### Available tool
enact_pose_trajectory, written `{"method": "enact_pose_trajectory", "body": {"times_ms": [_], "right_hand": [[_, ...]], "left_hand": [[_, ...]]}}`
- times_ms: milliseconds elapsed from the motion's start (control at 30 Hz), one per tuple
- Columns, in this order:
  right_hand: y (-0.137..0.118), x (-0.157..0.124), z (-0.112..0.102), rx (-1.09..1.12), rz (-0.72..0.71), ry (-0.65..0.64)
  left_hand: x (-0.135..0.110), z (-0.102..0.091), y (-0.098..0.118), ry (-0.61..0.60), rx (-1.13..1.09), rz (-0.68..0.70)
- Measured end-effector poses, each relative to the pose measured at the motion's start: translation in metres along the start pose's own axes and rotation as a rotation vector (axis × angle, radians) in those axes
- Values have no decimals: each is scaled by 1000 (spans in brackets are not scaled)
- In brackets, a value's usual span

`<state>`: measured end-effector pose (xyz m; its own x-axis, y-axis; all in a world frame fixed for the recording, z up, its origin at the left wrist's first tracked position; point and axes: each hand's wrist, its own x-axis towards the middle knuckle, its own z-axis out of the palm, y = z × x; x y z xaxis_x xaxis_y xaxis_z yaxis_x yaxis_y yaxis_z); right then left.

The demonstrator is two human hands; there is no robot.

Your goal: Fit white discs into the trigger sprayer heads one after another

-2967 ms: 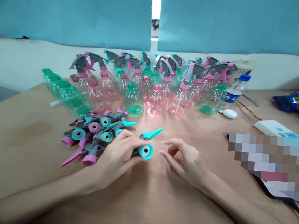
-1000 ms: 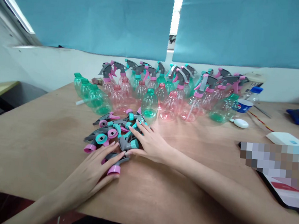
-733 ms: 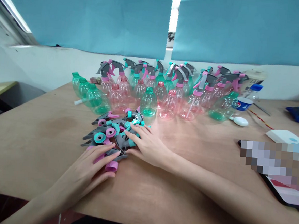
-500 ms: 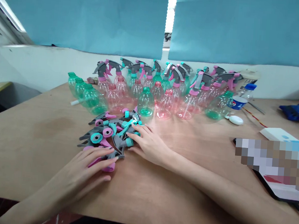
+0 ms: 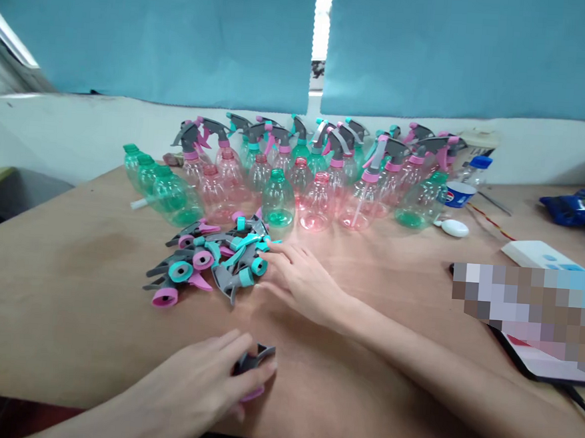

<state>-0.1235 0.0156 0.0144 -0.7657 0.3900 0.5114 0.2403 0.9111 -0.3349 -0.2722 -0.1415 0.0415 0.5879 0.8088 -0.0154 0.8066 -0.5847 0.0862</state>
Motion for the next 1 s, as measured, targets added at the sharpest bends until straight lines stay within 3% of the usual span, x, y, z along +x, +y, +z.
{"method": "enact_pose_trajectory", "body": {"times_ms": [67, 233, 367, 467, 567, 633, 733, 867, 1000], "right_hand": [[3, -7, -11, 22, 48, 38], [23, -33, -35, 65, 214, 120], [43, -57, -45, 114, 357, 215], [51, -69, -46, 226, 478, 251], [52, -69, -43, 354, 531, 241], [49, -64, -41, 416, 548, 232], [43, -53, -38, 504, 583, 235], [39, -47, -32, 610, 630, 259], [40, -51, -27, 637, 652, 287]], "left_hand": [[25, 2, -2, -11, -3, 100], [96, 8, -18, 173, -100, -3], [125, 11, -30, 224, -201, -51], [128, 12, -37, 210, -259, 14], [122, 14, -41, 330, -348, 65], [118, 14, -43, 489, -428, -1], [114, 13, -43, 693, -543, -203], [114, 12, -43, 685, -571, -378], [115, 20, -41, 685, -477, -345]]}}
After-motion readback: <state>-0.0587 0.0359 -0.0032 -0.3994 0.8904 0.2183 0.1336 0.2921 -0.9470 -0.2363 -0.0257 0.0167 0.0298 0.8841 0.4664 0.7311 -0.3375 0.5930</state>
